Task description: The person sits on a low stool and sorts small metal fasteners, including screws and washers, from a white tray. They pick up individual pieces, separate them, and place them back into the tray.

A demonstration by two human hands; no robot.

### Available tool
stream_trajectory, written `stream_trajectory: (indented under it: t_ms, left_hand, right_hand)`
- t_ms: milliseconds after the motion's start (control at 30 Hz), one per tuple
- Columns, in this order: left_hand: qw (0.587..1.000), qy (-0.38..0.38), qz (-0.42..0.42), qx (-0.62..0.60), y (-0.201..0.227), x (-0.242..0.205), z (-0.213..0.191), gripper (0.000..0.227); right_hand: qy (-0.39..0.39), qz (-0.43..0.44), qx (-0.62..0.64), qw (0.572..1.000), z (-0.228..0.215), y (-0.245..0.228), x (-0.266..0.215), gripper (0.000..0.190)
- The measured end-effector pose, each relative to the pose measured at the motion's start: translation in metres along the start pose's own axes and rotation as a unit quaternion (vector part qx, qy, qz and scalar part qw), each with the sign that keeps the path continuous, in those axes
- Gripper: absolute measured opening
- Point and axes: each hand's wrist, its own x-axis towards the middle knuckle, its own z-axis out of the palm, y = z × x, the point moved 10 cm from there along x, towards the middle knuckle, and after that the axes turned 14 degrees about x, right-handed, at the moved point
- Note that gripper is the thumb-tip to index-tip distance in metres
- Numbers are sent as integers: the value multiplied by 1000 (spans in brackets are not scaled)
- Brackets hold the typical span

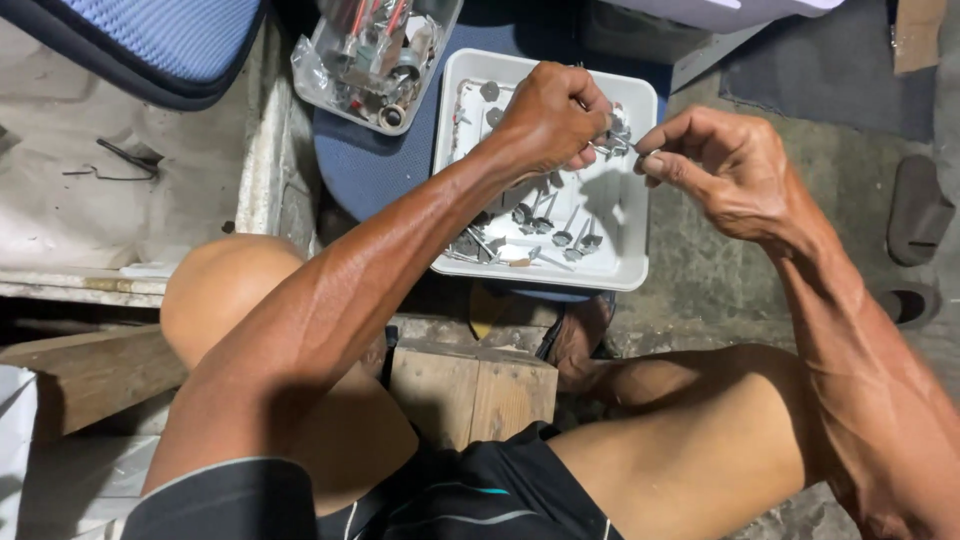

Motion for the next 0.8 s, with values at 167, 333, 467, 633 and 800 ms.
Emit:
stream_trajectory:
  t_ms: [167,333,467,633,800]
  left_hand:
    - [1000,4,24,0,0,2,-3,11]
    - [999,-3,54,4,8,-4,-4,17]
    - [997,-29,62,25,17,-12,11,10]
    - [991,-60,118,31,26,-1,15,8]
    - [973,22,101,209,18,11,-22,7]
  right_hand:
    - [-1,-11,14,1000,1,-4,1,14]
    - [-3,-3,33,999,2,5,7,11]
    - [-1,27,8,1000,8,16,12,13]
    - [12,8,-69,998,-4,24,18,15]
    - [-94,86,-41,991,10,29,14,29]
